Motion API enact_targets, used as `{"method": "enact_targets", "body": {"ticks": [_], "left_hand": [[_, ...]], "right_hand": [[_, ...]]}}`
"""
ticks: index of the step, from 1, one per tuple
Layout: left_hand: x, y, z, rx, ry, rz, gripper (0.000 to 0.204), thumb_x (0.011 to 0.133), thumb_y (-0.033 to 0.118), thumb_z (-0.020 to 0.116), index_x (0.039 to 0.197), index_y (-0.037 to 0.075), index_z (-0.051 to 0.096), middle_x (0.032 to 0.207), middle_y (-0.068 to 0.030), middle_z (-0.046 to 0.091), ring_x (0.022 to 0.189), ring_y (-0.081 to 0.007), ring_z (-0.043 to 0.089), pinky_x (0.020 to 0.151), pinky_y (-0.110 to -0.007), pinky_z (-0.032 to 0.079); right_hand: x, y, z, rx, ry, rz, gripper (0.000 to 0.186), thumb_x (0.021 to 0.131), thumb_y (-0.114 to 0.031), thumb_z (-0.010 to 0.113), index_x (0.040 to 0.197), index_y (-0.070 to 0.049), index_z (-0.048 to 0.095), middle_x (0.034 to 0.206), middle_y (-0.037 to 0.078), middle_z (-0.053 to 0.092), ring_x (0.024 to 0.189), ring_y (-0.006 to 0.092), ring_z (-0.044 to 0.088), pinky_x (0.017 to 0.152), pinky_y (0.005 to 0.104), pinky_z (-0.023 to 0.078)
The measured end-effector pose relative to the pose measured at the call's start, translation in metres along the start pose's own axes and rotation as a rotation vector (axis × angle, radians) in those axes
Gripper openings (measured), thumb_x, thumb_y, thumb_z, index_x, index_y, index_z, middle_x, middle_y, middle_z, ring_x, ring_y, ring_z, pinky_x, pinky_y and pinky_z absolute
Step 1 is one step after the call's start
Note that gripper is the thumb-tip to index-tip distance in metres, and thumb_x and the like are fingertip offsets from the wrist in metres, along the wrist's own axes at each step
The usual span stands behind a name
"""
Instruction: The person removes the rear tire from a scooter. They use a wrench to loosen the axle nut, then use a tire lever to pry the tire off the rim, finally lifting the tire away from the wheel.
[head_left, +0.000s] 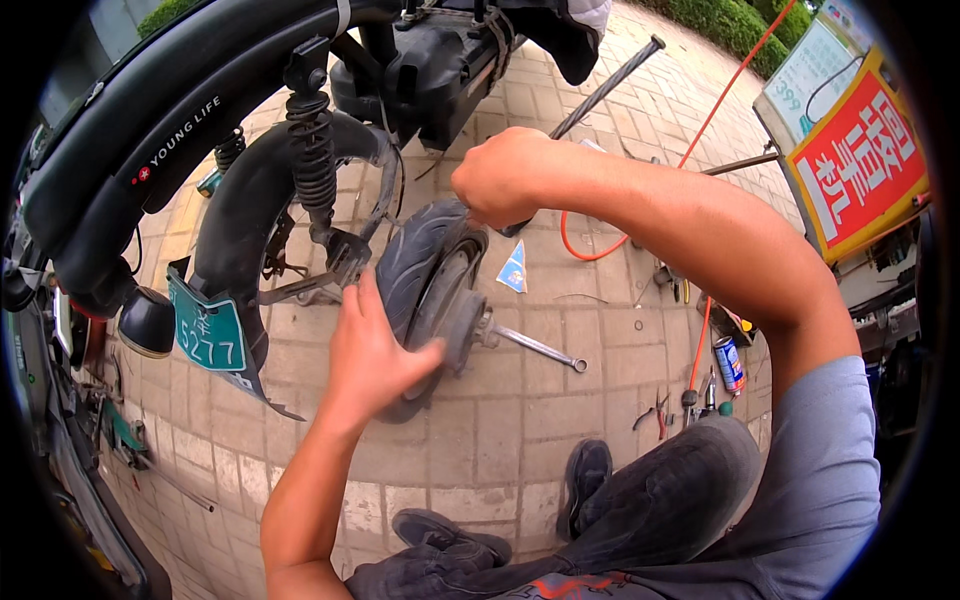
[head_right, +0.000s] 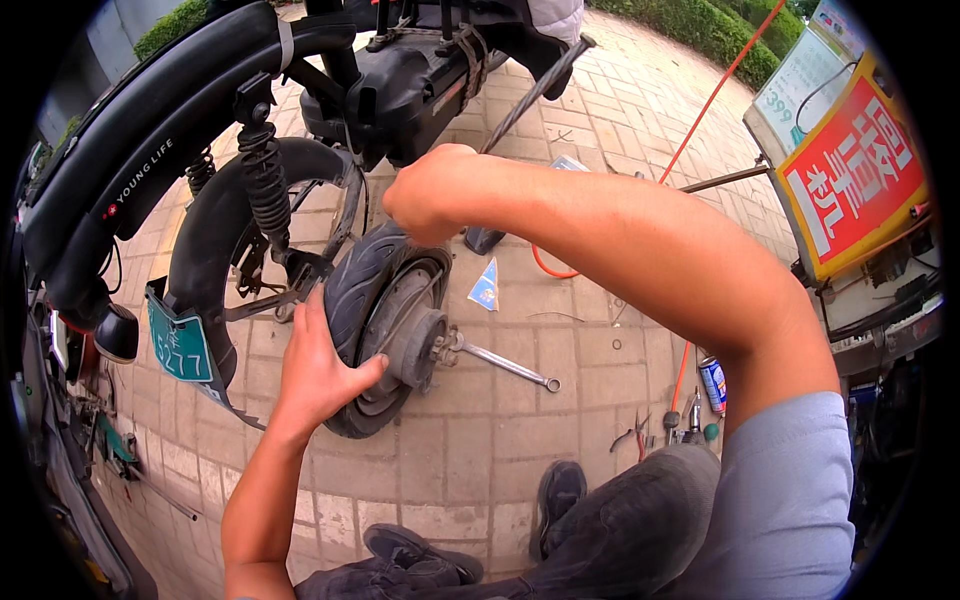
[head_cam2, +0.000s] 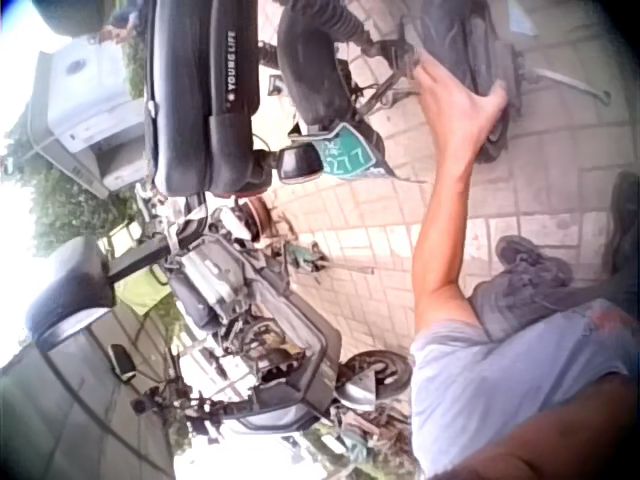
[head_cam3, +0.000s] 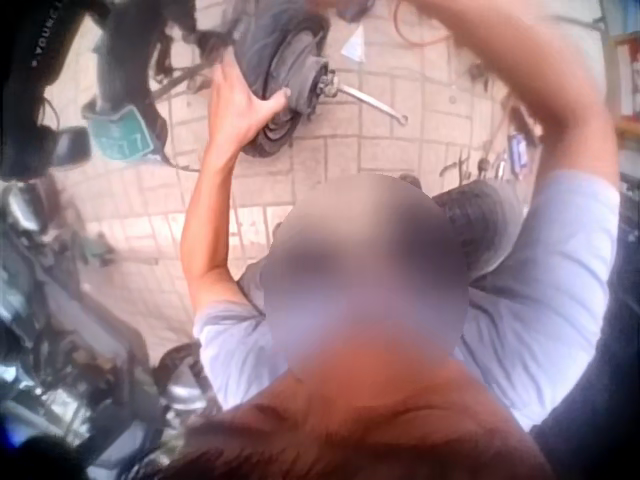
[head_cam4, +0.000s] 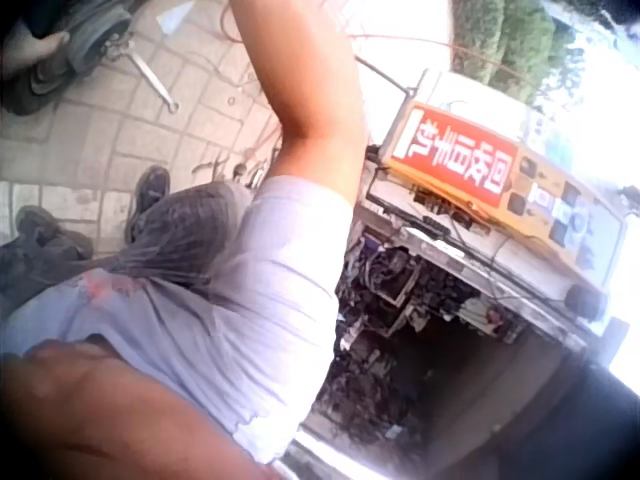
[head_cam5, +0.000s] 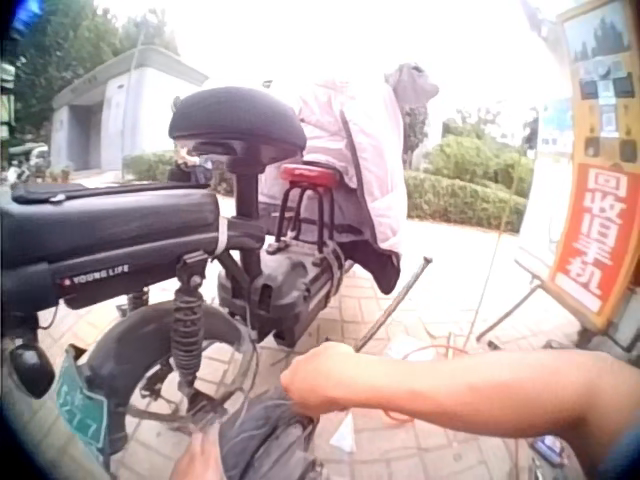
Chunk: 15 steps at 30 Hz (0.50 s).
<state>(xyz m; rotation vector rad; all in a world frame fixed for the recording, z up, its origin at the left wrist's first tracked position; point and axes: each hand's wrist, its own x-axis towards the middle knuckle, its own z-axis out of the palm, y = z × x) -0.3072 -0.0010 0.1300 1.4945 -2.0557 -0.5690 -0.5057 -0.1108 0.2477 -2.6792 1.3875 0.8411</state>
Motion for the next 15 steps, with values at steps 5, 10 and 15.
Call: {"method": "enact_targets", "body": {"ticks": [5, 10, 15], "left_hand": [[0.002, 0.007, 0.013, 0.042, -0.006, 0.011, 0.1, 0.06, 0.029, 0.081, 0.136, -0.011, 0.03, 0.117, -0.0255, 0.046, 0.106, -0.0411, 0.051, 0.09, -0.043, 0.045], [0.009, 0.013, 0.015, 0.043, -0.02, -0.018, 0.099, 0.059, 0.028, 0.081, 0.135, -0.01, 0.03, 0.116, -0.0244, 0.046, 0.106, -0.04, 0.05, 0.089, -0.043, 0.046], [0.018, 0.013, 0.02, 0.036, 0.021, 0.013, 0.099, 0.06, 0.032, 0.08, 0.134, -0.012, 0.032, 0.113, -0.0225, 0.046, 0.103, -0.0385, 0.051, 0.086, -0.042, 0.046]], "right_hand": [[0.015, -0.014, -0.023, -0.195, -0.07, -0.094, 0.019, 0.08, -0.018, 0.064, 0.093, -0.007, 0.073, 0.09, 0.009, 0.071, 0.086, 0.028, 0.069, 0.066, 0.0395, 0.054], [-0.009, -0.022, 0.012, -0.186, 0.127, -0.085, 0.012, 0.075, -0.013, 0.064, 0.081, -0.008, 0.073, 0.08, 0.007, 0.071, 0.076, 0.0249, 0.07, 0.059, 0.0373, 0.053], [-0.032, -0.017, 0.079, 0.137, 0.28, 0.209, 0.011, 0.074, -0.015, 0.063, 0.074, -0.008, 0.071, 0.072, 0.01, 0.069, 0.067, 0.0283, 0.069, 0.054, 0.0387, 0.052]]}}
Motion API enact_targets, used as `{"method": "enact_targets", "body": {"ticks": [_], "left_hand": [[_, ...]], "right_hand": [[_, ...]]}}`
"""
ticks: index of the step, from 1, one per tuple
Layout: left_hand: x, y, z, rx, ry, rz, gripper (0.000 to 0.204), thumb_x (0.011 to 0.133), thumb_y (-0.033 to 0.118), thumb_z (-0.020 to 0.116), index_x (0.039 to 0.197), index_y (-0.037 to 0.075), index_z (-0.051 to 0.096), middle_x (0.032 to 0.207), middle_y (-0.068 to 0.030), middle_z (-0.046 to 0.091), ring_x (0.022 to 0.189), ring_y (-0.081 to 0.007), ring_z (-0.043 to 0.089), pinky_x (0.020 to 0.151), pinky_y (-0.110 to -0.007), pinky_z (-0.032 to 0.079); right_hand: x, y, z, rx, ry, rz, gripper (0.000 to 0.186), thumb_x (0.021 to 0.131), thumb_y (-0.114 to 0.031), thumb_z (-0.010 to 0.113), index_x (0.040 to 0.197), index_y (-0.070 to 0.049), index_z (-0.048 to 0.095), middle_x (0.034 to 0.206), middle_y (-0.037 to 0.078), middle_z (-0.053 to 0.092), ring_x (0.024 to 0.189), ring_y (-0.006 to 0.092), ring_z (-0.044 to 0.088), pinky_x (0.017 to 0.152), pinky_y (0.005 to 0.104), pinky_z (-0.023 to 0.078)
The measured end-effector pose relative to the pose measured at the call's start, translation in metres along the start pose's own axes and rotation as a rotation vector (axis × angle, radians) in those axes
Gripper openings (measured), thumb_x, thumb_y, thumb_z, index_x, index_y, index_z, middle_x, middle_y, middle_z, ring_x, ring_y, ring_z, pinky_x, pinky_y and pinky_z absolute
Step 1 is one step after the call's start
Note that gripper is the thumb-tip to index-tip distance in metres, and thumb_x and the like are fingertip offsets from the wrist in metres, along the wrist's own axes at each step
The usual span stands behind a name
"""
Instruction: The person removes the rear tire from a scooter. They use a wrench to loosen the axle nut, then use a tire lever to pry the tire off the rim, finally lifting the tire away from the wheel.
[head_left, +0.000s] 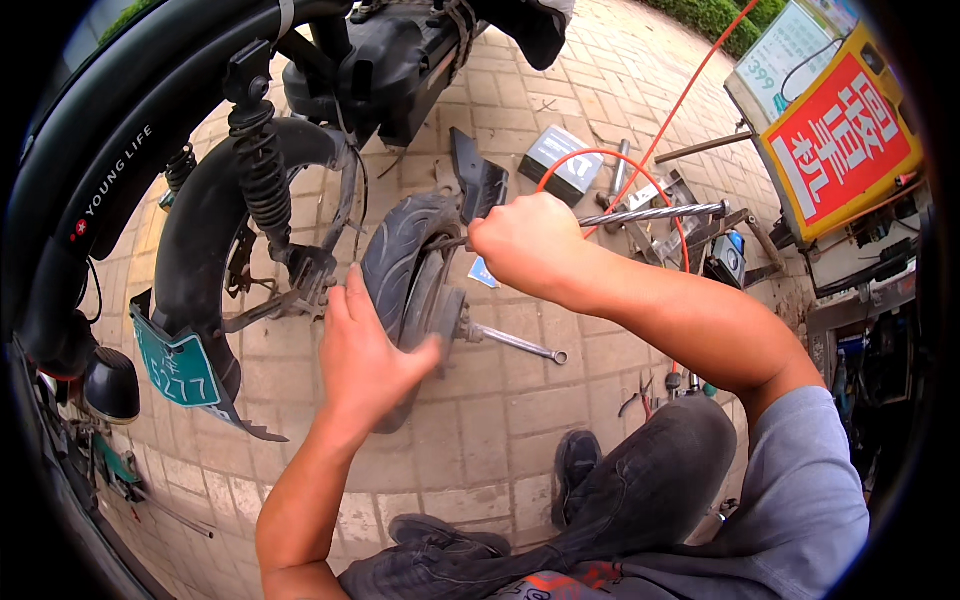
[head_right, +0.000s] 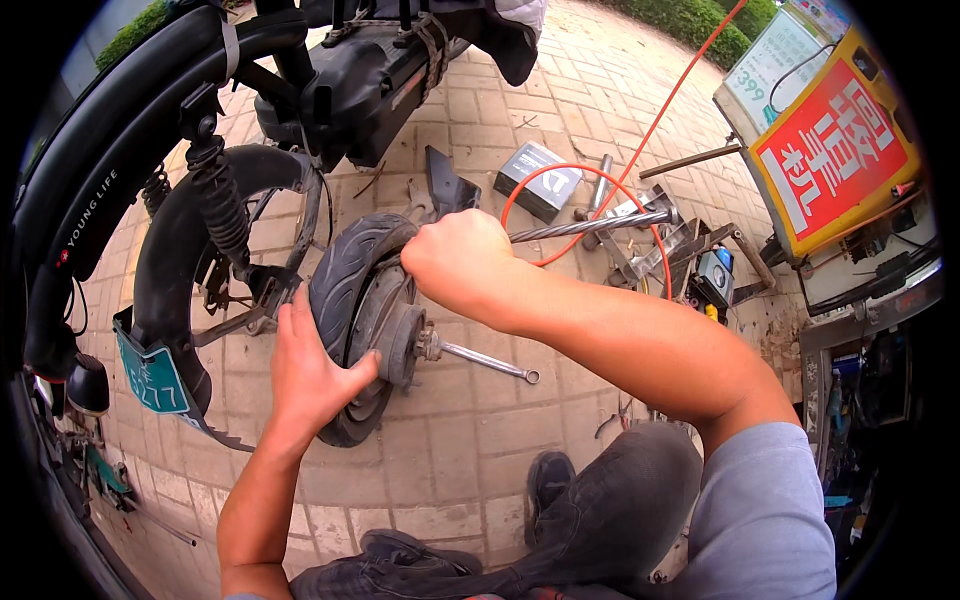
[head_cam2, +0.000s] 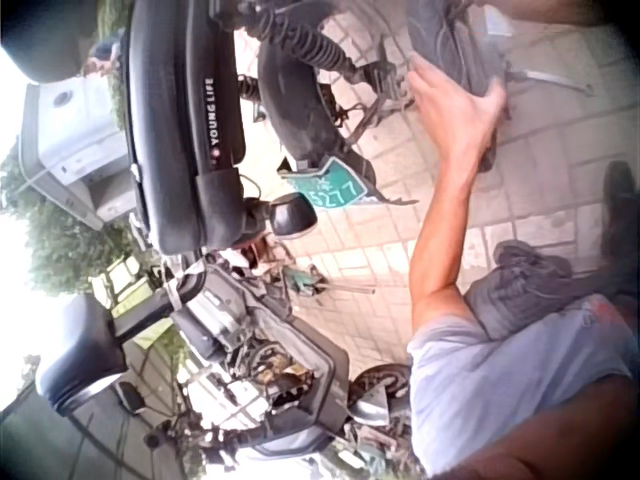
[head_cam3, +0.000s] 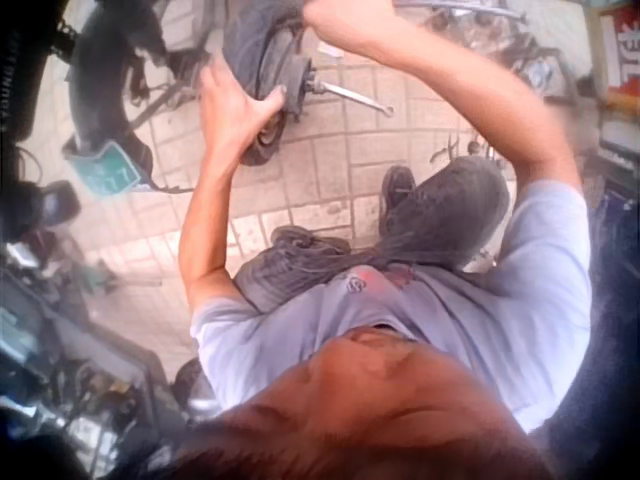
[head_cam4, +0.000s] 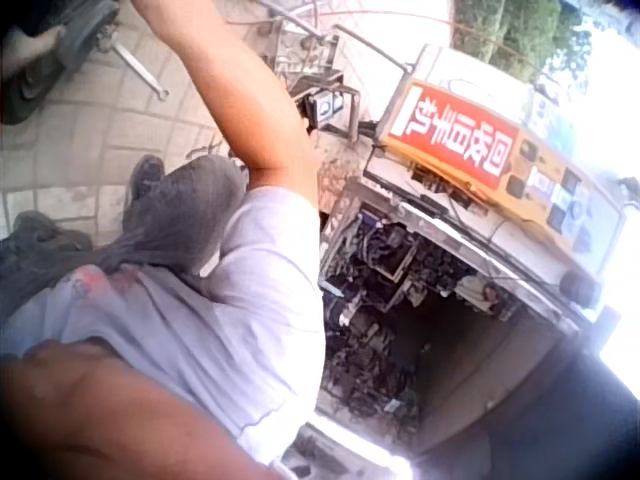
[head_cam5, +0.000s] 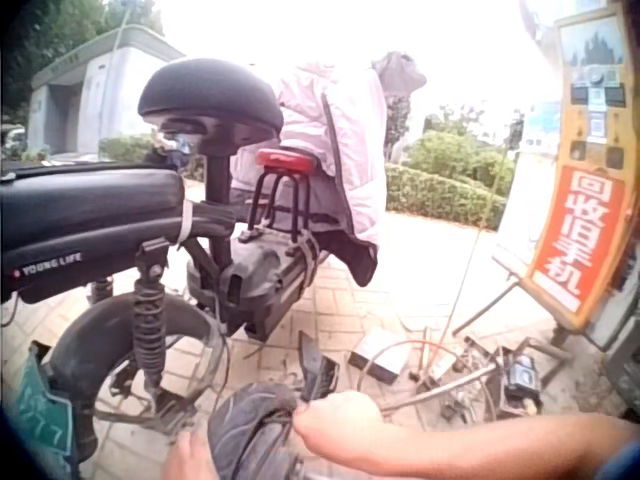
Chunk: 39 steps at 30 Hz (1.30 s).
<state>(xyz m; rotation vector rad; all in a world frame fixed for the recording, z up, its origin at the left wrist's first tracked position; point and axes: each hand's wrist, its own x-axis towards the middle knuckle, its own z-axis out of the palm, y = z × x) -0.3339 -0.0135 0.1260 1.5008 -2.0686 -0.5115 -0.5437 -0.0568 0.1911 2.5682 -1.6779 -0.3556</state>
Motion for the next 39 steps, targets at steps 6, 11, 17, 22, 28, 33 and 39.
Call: {"method": "enact_targets", "body": {"ticks": [6, 11, 17, 22, 28, 33, 39], "left_hand": [[0.0, 0.003, 0.004, 0.038, 0.004, 0.004, 0.098, 0.06, 0.031, 0.08, 0.134, -0.012, 0.032, 0.112, -0.0229, 0.047, 0.103, -0.0393, 0.051, 0.087, -0.043, 0.046], [-0.001, -0.005, 0.002, 0.031, 0.048, -0.018, 0.099, 0.06, 0.03, 0.081, 0.135, -0.011, 0.031, 0.113, -0.0238, 0.048, 0.102, -0.0404, 0.052, 0.086, -0.044, 0.047], [-0.001, -0.003, 0.001, 0.039, 0.07, -0.028, 0.098, 0.059, 0.03, 0.081, 0.135, -0.009, 0.032, 0.113, -0.0233, 0.048, 0.1, -0.0402, 0.054, 0.082, -0.043, 0.049], [-0.004, -0.004, -0.004, -0.002, 0.045, -0.07, 0.097, 0.06, 0.028, 0.081, 0.135, -0.008, 0.032, 0.116, -0.0227, 0.048, 0.107, -0.0396, 0.052, 0.089, -0.043, 0.047], [-0.015, 0.0, -0.004, 0.058, -0.002, -0.075, 0.098, 0.059, 0.028, 0.081, 0.136, -0.006, 0.032, 0.118, -0.022, 0.047, 0.108, -0.0392, 0.052, 0.089, -0.043, 0.047], [-0.01, -0.009, -0.005, 0.023, 0.034, -0.045, 0.098, 0.06, 0.032, 0.081, 0.135, -0.008, 0.032, 0.114, -0.0223, 0.047, 0.104, -0.0398, 0.052, 0.086, -0.045, 0.047], [-0.011, -0.008, 0.003, 0.039, 0.057, 0.005, 0.099, 0.059, 0.03, 0.082, 0.134, -0.009, 0.031, 0.114, -0.0222, 0.047, 0.102, -0.0397, 0.052, 0.084, -0.044, 0.047]], "right_hand": [[0.021, 0.001, -0.027, -0.045, -0.096, -0.053, 0.011, 0.072, -0.011, 0.061, 0.073, -0.007, 0.071, 0.076, 0.014, 0.069, 0.072, 0.0301, 0.069, 0.058, 0.0397, 0.053], [0.002, -0.012, 0.02, 0.092, 0.049, 0.041, 0.014, 0.083, -0.017, 0.057, 0.082, -0.005, 0.065, 0.073, 0.013, 0.068, 0.068, 0.0312, 0.068, 0.055, 0.0429, 0.051], [-0.015, -0.01, 0.071, 0.285, 0.286, 0.202, 0.028, 0.092, -0.033, 0.055, 0.081, -0.008, 0.061, 0.064, 0.014, 0.063, 0.058, 0.0345, 0.063, 0.049, 0.0458, 0.046], [-0.015, 0.007, 0.089, 0.321, 0.341, 0.117, 0.029, 0.089, -0.035, 0.059, 0.078, -0.009, 0.063, 0.059, 0.013, 0.061, 0.058, 0.0351, 0.062, 0.05, 0.0454, 0.046], [0.01, 0.026, -0.017, -0.06, -0.018, -0.223, 0.026, 0.086, -0.031, 0.062, 0.078, -0.009, 0.07, 0.075, 0.012, 0.068, 0.074, 0.0315, 0.068, 0.063, 0.0421, 0.053], [0.021, 0.001, -0.044, -0.131, -0.114, -0.25, 0.017, 0.082, -0.02, 0.061, 0.082, -0.007, 0.072, 0.081, 0.012, 0.07, 0.078, 0.0298, 0.069, 0.065, 0.0398, 0.054], [0.021, -0.013, -0.042, -0.128, -0.125, -0.216, 0.012, 0.077, -0.014, 0.061, 0.077, -0.008, 0.072, 0.075, 0.012, 0.069, 0.072, 0.03, 0.069, 0.06, 0.0397, 0.053]]}}
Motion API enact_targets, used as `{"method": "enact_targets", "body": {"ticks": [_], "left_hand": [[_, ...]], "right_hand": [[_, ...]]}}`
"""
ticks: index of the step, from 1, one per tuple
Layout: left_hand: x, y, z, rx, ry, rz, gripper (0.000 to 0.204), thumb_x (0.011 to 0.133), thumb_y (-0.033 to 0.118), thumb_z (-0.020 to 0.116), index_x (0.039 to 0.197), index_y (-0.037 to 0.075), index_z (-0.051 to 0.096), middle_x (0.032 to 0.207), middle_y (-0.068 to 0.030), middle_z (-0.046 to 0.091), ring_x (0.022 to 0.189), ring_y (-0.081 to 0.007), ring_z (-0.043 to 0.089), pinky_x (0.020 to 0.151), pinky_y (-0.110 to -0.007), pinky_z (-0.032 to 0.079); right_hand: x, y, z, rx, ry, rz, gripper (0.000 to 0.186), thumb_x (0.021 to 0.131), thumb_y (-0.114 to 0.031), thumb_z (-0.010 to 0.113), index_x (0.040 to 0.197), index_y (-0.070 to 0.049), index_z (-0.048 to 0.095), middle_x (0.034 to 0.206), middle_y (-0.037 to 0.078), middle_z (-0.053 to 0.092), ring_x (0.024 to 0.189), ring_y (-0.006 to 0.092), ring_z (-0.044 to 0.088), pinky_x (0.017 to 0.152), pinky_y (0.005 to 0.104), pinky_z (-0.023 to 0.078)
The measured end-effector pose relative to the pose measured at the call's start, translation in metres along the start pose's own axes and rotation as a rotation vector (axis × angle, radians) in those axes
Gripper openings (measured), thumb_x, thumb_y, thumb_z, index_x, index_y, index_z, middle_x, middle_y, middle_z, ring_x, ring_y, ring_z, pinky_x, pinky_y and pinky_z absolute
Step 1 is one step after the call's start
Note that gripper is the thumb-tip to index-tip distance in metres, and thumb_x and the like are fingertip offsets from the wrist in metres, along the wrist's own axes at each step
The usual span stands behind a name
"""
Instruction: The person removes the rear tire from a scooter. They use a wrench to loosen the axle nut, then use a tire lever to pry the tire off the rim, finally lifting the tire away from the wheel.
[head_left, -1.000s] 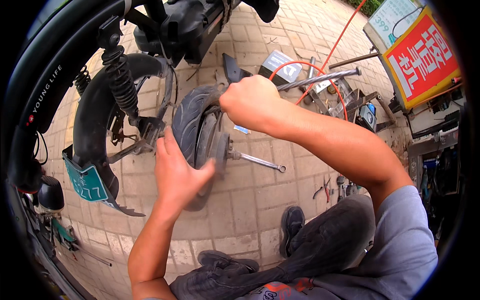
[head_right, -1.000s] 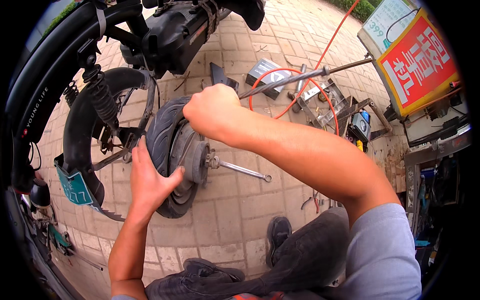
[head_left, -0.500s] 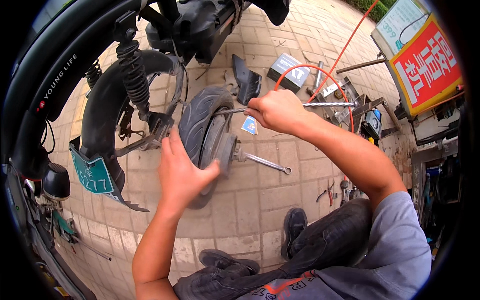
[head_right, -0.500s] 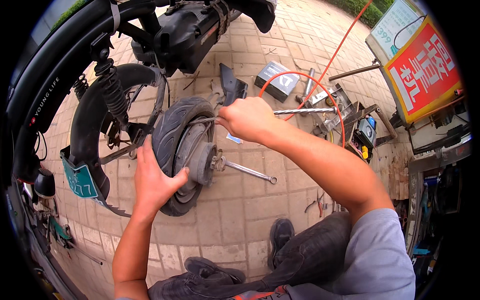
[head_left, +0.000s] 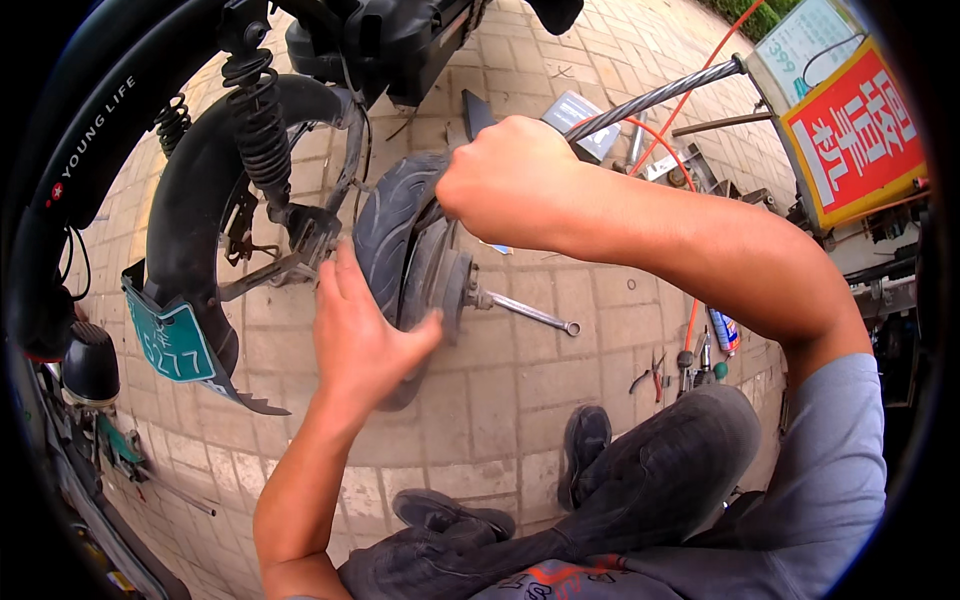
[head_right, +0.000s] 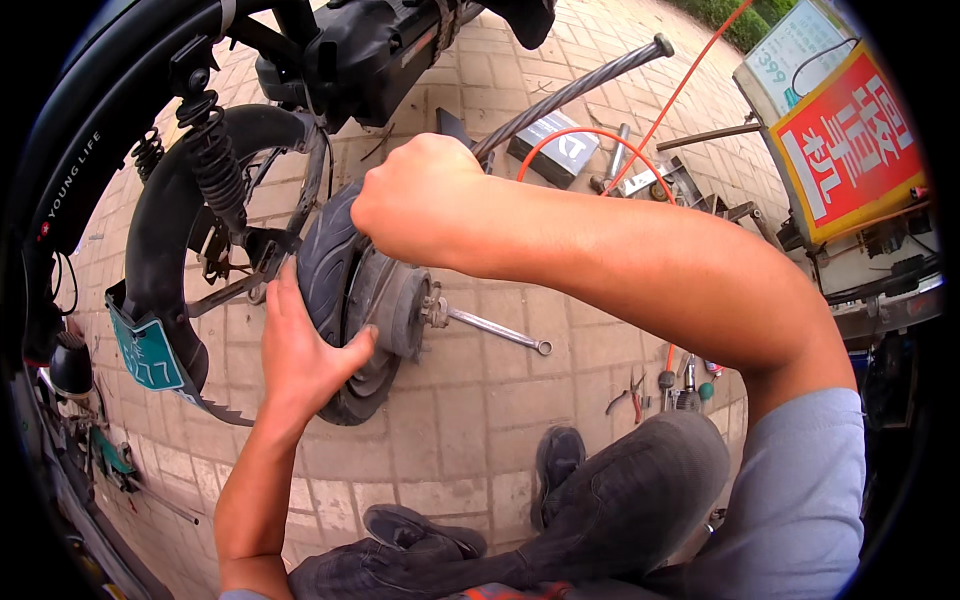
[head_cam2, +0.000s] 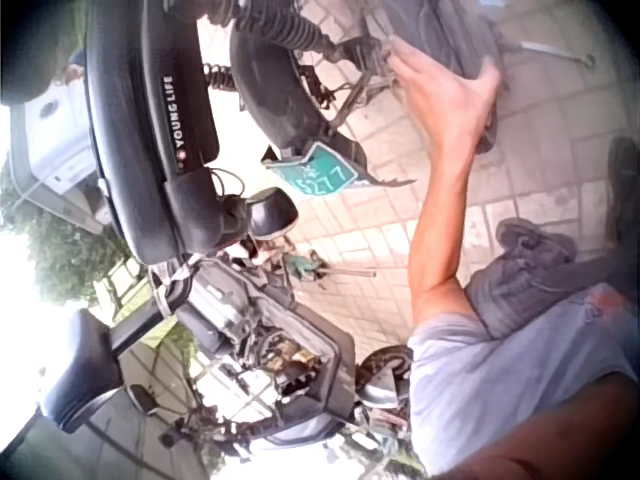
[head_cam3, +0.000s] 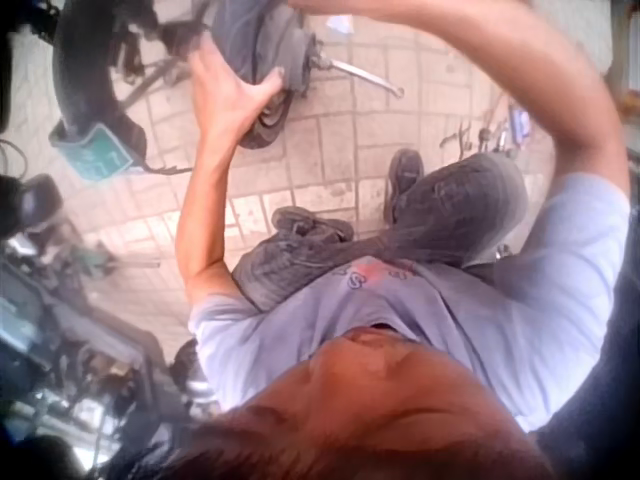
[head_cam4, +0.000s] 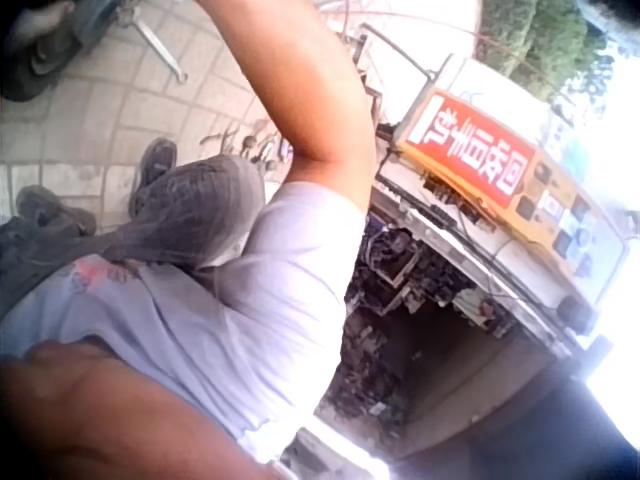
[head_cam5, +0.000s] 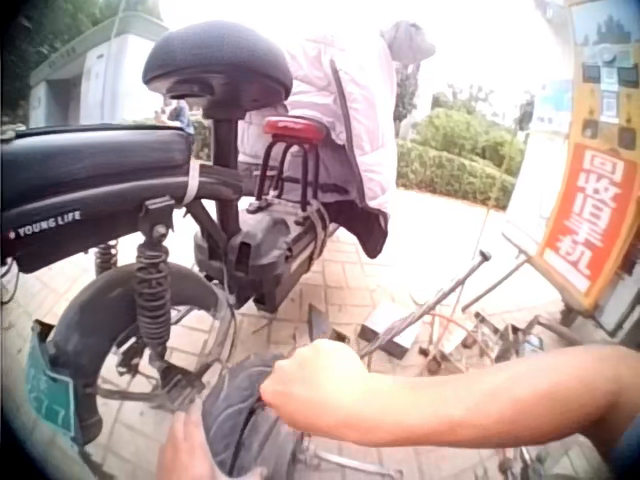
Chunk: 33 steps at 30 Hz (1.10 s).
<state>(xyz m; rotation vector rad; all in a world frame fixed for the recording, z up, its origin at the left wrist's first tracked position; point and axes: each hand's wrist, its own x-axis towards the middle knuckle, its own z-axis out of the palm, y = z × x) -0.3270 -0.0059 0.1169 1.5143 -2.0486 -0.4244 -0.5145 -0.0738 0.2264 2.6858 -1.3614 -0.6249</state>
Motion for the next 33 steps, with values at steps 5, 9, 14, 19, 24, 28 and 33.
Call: {"method": "enact_targets", "body": {"ticks": [5, 9, 14, 19, 24, 28, 33], "left_hand": [[0.003, 0.003, 0.004, -0.033, 0.005, 0.003, 0.098, 0.059, 0.028, 0.082, 0.134, -0.01, 0.031, 0.113, -0.0228, 0.047, 0.1, -0.0398, 0.052, 0.083, -0.044, 0.047], [0.005, -0.005, 0.001, -0.024, 0.023, -0.036, 0.096, 0.06, 0.029, 0.081, 0.133, -0.009, 0.033, 0.113, -0.023, 0.049, 0.101, -0.0398, 0.054, 0.084, -0.044, 0.047], [0.015, -0.014, 0.0, -0.031, 0.023, -0.06, 0.094, 0.061, 0.032, 0.08, 0.134, -0.007, 0.035, 0.118, -0.0229, 0.049, 0.105, -0.0391, 0.055, 0.087, -0.044, 0.048], [0.008, -0.024, -0.011, -0.043, 0.016, -0.112, 0.094, 0.062, 0.032, 0.08, 0.136, -0.004, 0.035, 0.119, -0.0222, 0.048, 0.108, -0.0384, 0.054, 0.088, -0.043, 0.048], [0.012, -0.027, -0.015, -0.128, 0.043, -0.075, 0.096, 0.06, 0.024, 0.081, 0.139, -0.003, 0.033, 0.122, -0.0236, 0.048, 0.112, -0.038, 0.052, 0.095, -0.042, 0.045], [0.02, -0.028, -0.006, -0.181, 0.043, 0.005, 0.093, 0.06, 0.023, 0.08, 0.138, -0.003, 0.036, 0.12, -0.0232, 0.051, 0.111, -0.037, 0.053, 0.095, -0.041, 0.044], [0.021, -0.021, -0.01, -0.127, 0.008, -0.029, 0.09, 0.06, 0.023, 0.079, 0.136, -0.003, 0.039, 0.121, -0.0223, 0.052, 0.111, -0.0362, 0.053, 0.096, -0.041, 0.044]], "right_hand": [[0.024, -0.007, -0.004, -0.101, -0.002, -0.107, 0.011, 0.074, -0.012, 0.062, 0.077, -0.007, 0.072, 0.076, 0.011, 0.07, 0.073, 0.0278, 0.07, 0.06, 0.0382, 0.054], [0.02, -0.01, 0.01, -0.006, -0.001, -0.058, 0.01, 0.074, -0.012, 0.062, 0.074, -0.007, 0.071, 0.076, 0.011, 0.07, 0.073, 0.0282, 0.07, 0.06, 0.039, 0.054], [-0.001, -0.019, 0.044, 0.09, 0.179, 0.068, 0.011, 0.075, -0.01, 0.057, 0.08, -0.002, 0.063, 0.073, 0.015, 0.068, 0.068, 0.0311, 0.069, 0.057, 0.041, 0.053], [-0.05, 0.02, -0.026, -0.08, -0.075, -0.017, 0.017, 0.085, -0.014, 0.057, 0.079, 0.002, 0.06, 0.069, 0.02, 0.064, 0.069, 0.0361, 0.066, 0.062, 0.0436, 0.051], [-0.095, 0.029, -0.029, 0.575, -0.328, 0.287, 0.038, 0.098, -0.025, 0.047, 0.081, 0.006, 0.06, 0.069, 0.025, 0.058, 0.071, 0.0409, 0.061, 0.07, 0.0466, 0.047], [-0.134, -0.023, 0.08, 1.071, -0.142, 0.494, 0.037, 0.1, -0.028, 0.045, 0.085, 0.005, 0.056, 0.062, 0.021, 0.054, 0.061, 0.037, 0.056, 0.062, 0.0467, 0.044], [-0.127, -0.085, 0.18, 1.301, 0.117, 0.525, 0.029, 0.099, -0.024, 0.048, 0.084, 0.001, 0.05, 0.061, 0.02, 0.051, 0.055, 0.0369, 0.049, 0.055, 0.0458, 0.04]]}}
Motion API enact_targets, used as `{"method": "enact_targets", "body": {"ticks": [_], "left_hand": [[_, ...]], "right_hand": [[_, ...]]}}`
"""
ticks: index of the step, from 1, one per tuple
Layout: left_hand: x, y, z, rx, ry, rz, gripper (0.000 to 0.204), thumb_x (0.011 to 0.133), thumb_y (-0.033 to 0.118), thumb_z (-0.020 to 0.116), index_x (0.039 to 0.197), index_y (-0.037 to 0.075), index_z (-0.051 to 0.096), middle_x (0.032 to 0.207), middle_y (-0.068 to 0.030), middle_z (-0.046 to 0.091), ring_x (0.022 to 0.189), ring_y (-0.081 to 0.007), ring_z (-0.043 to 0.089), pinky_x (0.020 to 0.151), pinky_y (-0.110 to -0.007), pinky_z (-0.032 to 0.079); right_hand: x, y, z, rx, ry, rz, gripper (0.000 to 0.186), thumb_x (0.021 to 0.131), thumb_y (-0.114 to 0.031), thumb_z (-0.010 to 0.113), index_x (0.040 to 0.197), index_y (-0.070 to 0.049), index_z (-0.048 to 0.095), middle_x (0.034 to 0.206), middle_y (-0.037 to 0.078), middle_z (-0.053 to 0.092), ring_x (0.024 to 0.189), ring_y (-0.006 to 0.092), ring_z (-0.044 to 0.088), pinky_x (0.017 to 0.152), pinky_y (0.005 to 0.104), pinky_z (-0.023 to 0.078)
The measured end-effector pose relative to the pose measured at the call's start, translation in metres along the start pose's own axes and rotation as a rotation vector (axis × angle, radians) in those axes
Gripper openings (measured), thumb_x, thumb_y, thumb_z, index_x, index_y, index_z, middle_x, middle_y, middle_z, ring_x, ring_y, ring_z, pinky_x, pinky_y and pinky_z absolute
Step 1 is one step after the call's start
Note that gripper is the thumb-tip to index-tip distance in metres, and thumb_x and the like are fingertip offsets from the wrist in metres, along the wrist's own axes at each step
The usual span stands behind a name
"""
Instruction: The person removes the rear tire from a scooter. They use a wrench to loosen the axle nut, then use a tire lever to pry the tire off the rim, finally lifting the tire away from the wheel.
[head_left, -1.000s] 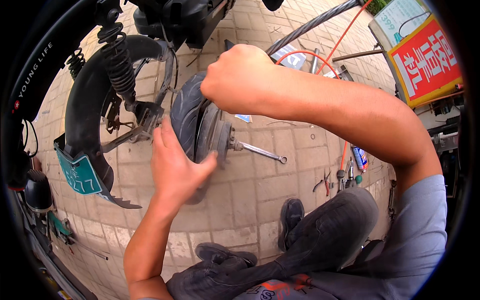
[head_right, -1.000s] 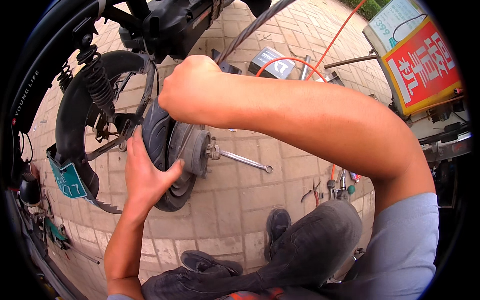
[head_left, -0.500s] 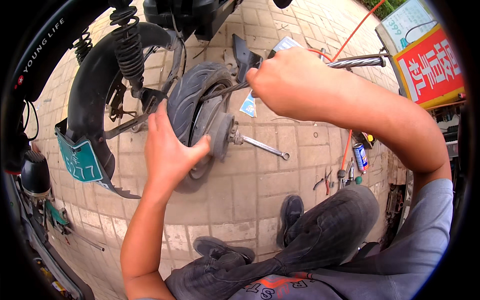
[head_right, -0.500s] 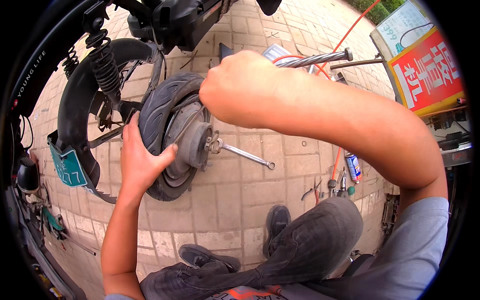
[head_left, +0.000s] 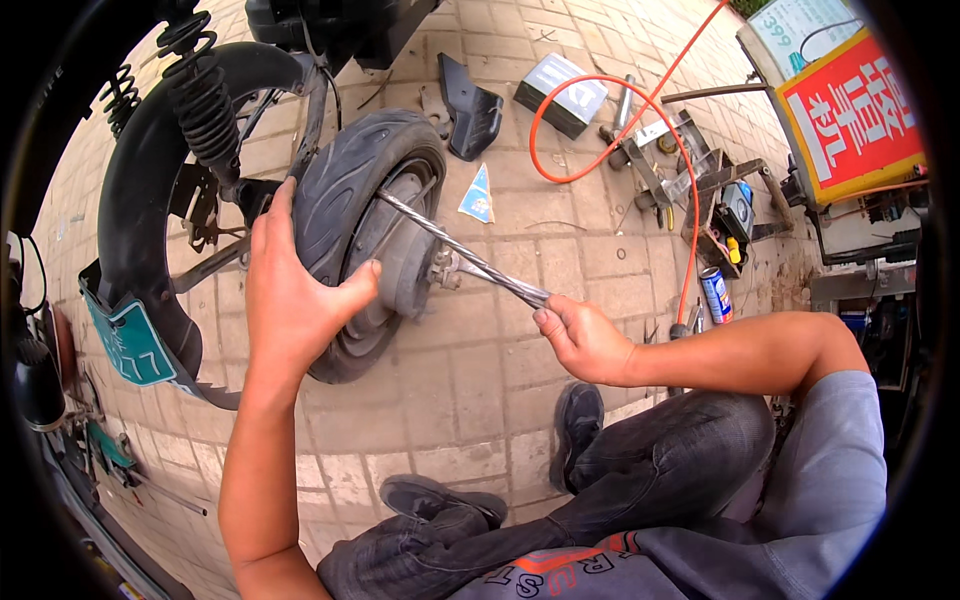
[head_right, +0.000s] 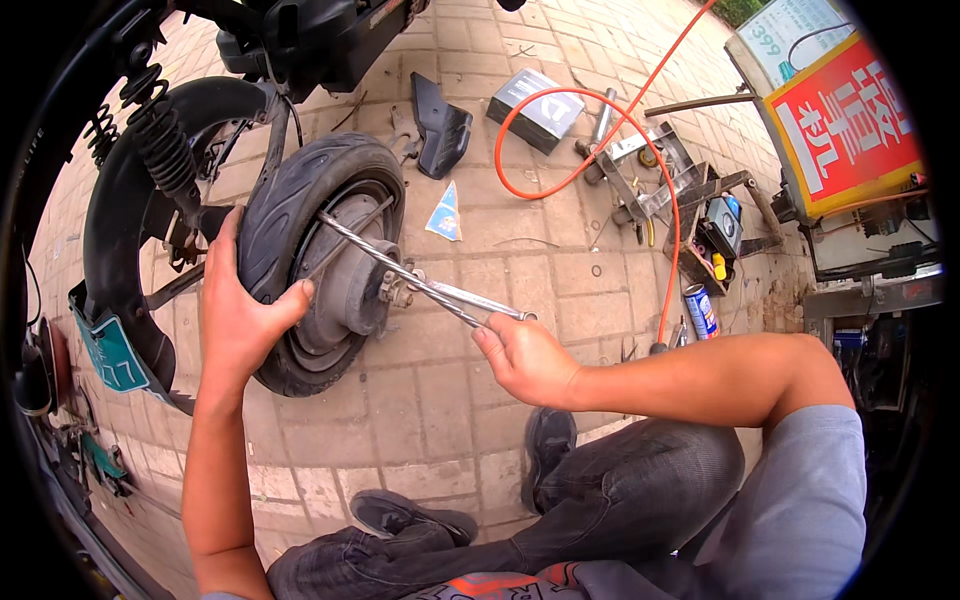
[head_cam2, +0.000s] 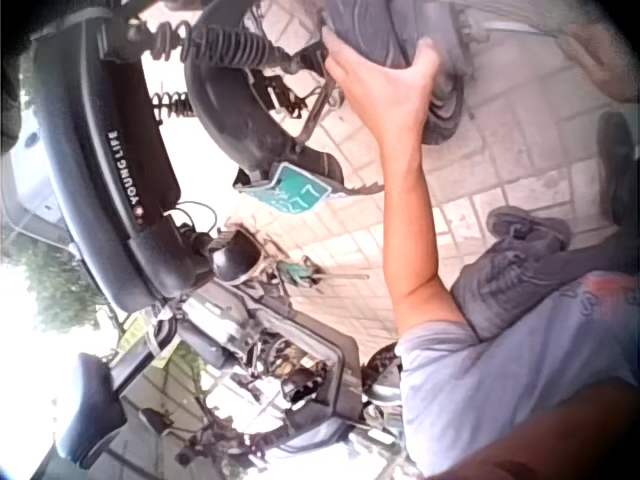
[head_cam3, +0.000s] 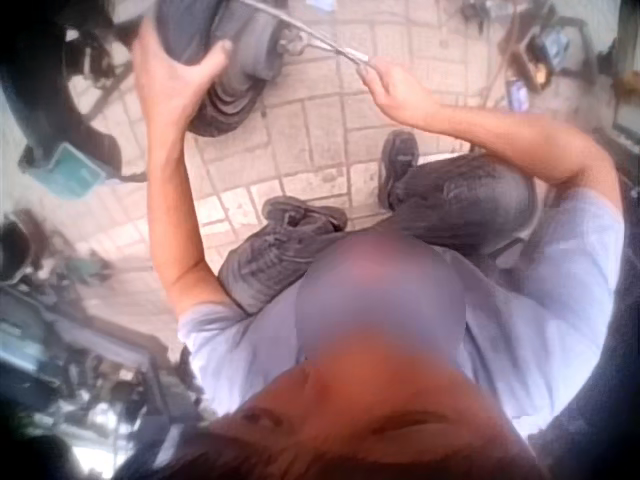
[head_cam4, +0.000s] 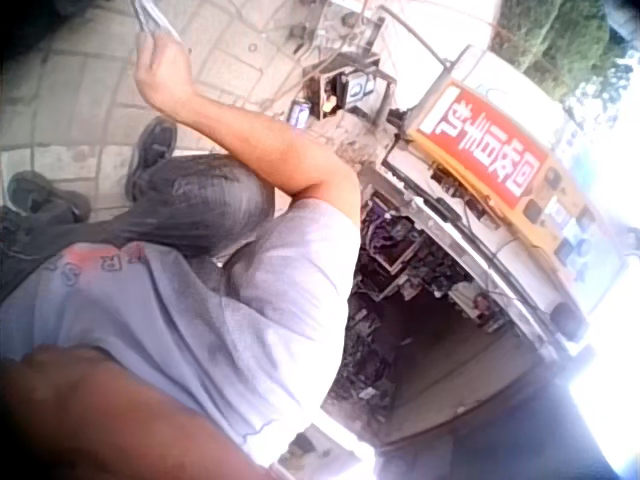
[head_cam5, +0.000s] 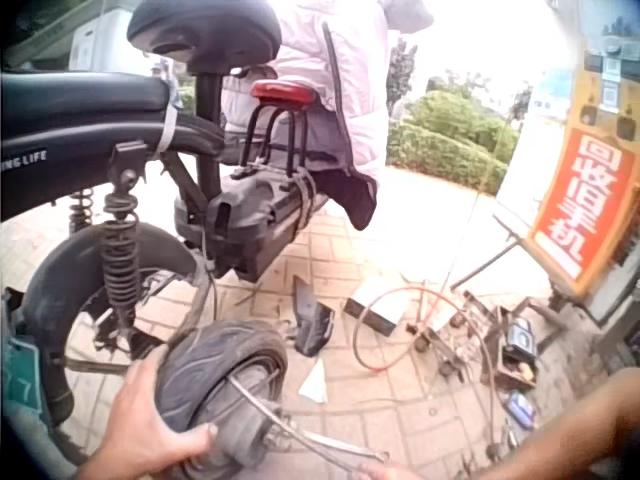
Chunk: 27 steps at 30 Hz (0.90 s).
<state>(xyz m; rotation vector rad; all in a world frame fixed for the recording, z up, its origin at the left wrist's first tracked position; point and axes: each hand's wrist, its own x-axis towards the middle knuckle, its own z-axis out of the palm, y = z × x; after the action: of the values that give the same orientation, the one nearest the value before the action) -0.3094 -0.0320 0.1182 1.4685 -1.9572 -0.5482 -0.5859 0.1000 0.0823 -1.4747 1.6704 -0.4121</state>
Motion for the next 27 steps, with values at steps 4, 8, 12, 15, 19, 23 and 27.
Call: {"method": "enact_targets", "body": {"ticks": [4, 8, 12, 15, 19, 23, 27], "left_hand": [[0.01, -0.003, 0.0, -0.01, 0.015, 0.051, 0.087, 0.06, 0.022, 0.078, 0.134, -0.004, 0.041, 0.12, -0.0226, 0.053, 0.112, -0.0351, 0.054, 0.096, -0.04, 0.043], [0.014, -0.008, -0.002, -0.04, -0.036, 0.004, 0.084, 0.062, 0.021, 0.075, 0.134, -0.007, 0.042, 0.127, -0.0247, 0.052, 0.117, -0.0313, 0.053, 0.103, -0.038, 0.039], [0.016, -0.01, -0.008, -0.01, -0.085, 0.022, 0.088, 0.062, 0.027, 0.074, 0.136, -0.007, 0.04, 0.131, -0.0244, 0.05, 0.121, -0.0304, 0.051, 0.105, -0.037, 0.037], [0.015, -0.004, -0.004, 0.021, -0.11, 0.109, 0.087, 0.057, 0.022, 0.074, 0.133, -0.006, 0.043, 0.121, -0.0233, 0.053, 0.113, -0.0339, 0.053, 0.1, -0.039, 0.04], [0.008, 0.005, 0.001, 0.114, -0.192, 0.167, 0.093, 0.058, 0.021, 0.075, 0.138, -0.006, 0.037, 0.121, -0.0215, 0.05, 0.114, -0.0342, 0.051, 0.1, -0.039, 0.039], [0.007, -0.006, -0.006, 0.092, -0.138, 0.183, 0.09, 0.059, 0.016, 0.073, 0.138, -0.006, 0.036, 0.121, -0.0218, 0.049, 0.113, -0.0349, 0.05, 0.1, -0.04, 0.04], [0.0, -0.009, -0.005, 0.075, -0.097, 0.186, 0.088, 0.06, 0.016, 0.073, 0.137, -0.006, 0.037, 0.119, -0.0219, 0.049, 0.112, -0.0355, 0.051, 0.098, -0.041, 0.04]], "right_hand": [[0.019, 0.032, 0.073, 0.22, 0.1, -0.095, 0.028, 0.099, -0.024, 0.048, 0.084, 0.0, 0.045, 0.06, 0.02, 0.048, 0.054, 0.0366, 0.045, 0.053, 0.0441, 0.039], [0.025, 0.022, 0.137, 0.442, 0.146, -0.073, 0.029, 0.1, -0.025, 0.047, 0.084, -0.001, 0.043, 0.06, 0.02, 0.046, 0.053, 0.0355, 0.041, 0.053, 0.0429, 0.039], [0.023, 0.005, 0.183, 0.636, 0.253, -0.05, 0.03, 0.1, -0.026, 0.047, 0.083, -0.001, 0.044, 0.06, 0.019, 0.045, 0.053, 0.0325, 0.039, 0.053, 0.0417, 0.038], [0.016, -0.007, 0.205, 0.732, 0.318, -0.032, 0.033, 0.1, -0.028, 0.047, 0.081, -0.001, 0.044, 0.06, 0.018, 0.045, 0.053, 0.03, 0.039, 0.053, 0.0409, 0.039], [-0.005, -0.003, 0.191, 0.787, 0.263, -0.015, 0.036, 0.1, -0.031, 0.047, 0.08, -0.001, 0.046, 0.059, 0.016, 0.046, 0.053, 0.0286, 0.04, 0.053, 0.0409, 0.039], [0.01, 0.013, 0.095, 0.358, 0.134, -0.038, 0.035, 0.098, -0.033, 0.05, 0.083, -0.001, 0.052, 0.065, 0.021, 0.055, 0.058, 0.038, 0.052, 0.057, 0.0475, 0.042], [0.047, -0.008, -0.044, -0.416, 0.262, -0.319, 0.026, 0.089, -0.031, 0.06, 0.093, -0.006, 0.06, 0.072, 0.019, 0.064, 0.073, 0.0389, 0.064, 0.062, 0.0506, 0.049]]}}
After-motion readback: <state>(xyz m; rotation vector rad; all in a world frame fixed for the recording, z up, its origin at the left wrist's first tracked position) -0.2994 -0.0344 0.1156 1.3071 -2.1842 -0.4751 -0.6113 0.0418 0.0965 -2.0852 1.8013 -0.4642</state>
